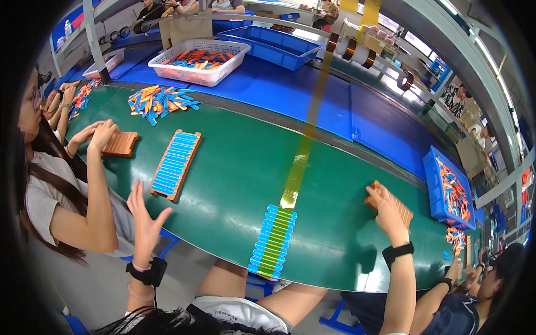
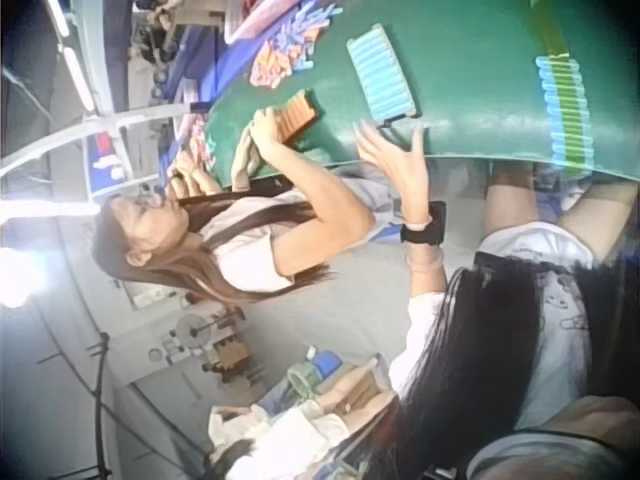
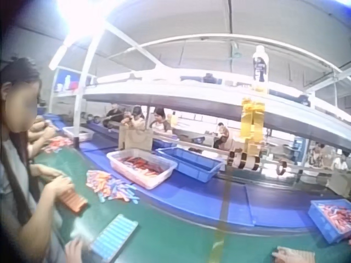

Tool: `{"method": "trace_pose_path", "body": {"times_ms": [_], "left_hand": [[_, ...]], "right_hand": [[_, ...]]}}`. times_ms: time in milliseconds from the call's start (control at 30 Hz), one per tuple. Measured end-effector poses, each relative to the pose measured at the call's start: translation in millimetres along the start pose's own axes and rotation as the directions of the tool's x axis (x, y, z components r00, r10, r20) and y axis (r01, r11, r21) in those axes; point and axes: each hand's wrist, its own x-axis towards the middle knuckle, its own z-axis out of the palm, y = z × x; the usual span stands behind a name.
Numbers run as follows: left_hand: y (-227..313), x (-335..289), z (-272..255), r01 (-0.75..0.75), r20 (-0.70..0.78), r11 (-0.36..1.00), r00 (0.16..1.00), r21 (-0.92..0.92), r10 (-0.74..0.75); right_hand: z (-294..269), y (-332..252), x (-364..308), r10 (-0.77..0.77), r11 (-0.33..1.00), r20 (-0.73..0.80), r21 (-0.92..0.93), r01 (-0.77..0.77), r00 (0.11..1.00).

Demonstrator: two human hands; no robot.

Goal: Assembling colorful plastic sticks into a tray or jig on a factory production line.

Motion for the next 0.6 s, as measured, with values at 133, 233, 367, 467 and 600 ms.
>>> {"method": "trace_pose_path", "body": {"times_ms": [133, 233, 367, 467, 600], "left_hand": [[-54, 16, 5, -0.012, 0.102, 0.999, 0.995, 0.053, 0.006], [-48, 35, -10, -0.012, 0.273, 0.998, 0.962, -0.055, 0.026], [-49, 48, 3, -0.033, 0.28, 0.98, 0.956, -0.197, 0.088], [-38, 37, 10, -0.073, 0.259, 0.968, 0.956, -0.239, 0.136], [1, 14, 18, -0.096, 0.249, 0.954, 0.953, -0.284, 0.171]], "right_hand": [[24, -24, 18, -0.094, 0.988, -0.257, -0.143, 0.059, 0.962], [27, -100, 28, -0.112, 0.977, -0.132, 0.168, 0.134, 0.985], [26, -156, 26, -0.089, 0.982, 0.095, 0.174, 0.071, 0.991], [15, -160, 31, -0.016, 0.943, 0.289, 0.323, -0.082, 0.957], [17, -152, 18, -0.131, 0.352, 0.407, 0.871, -0.342, 0.904]]}}
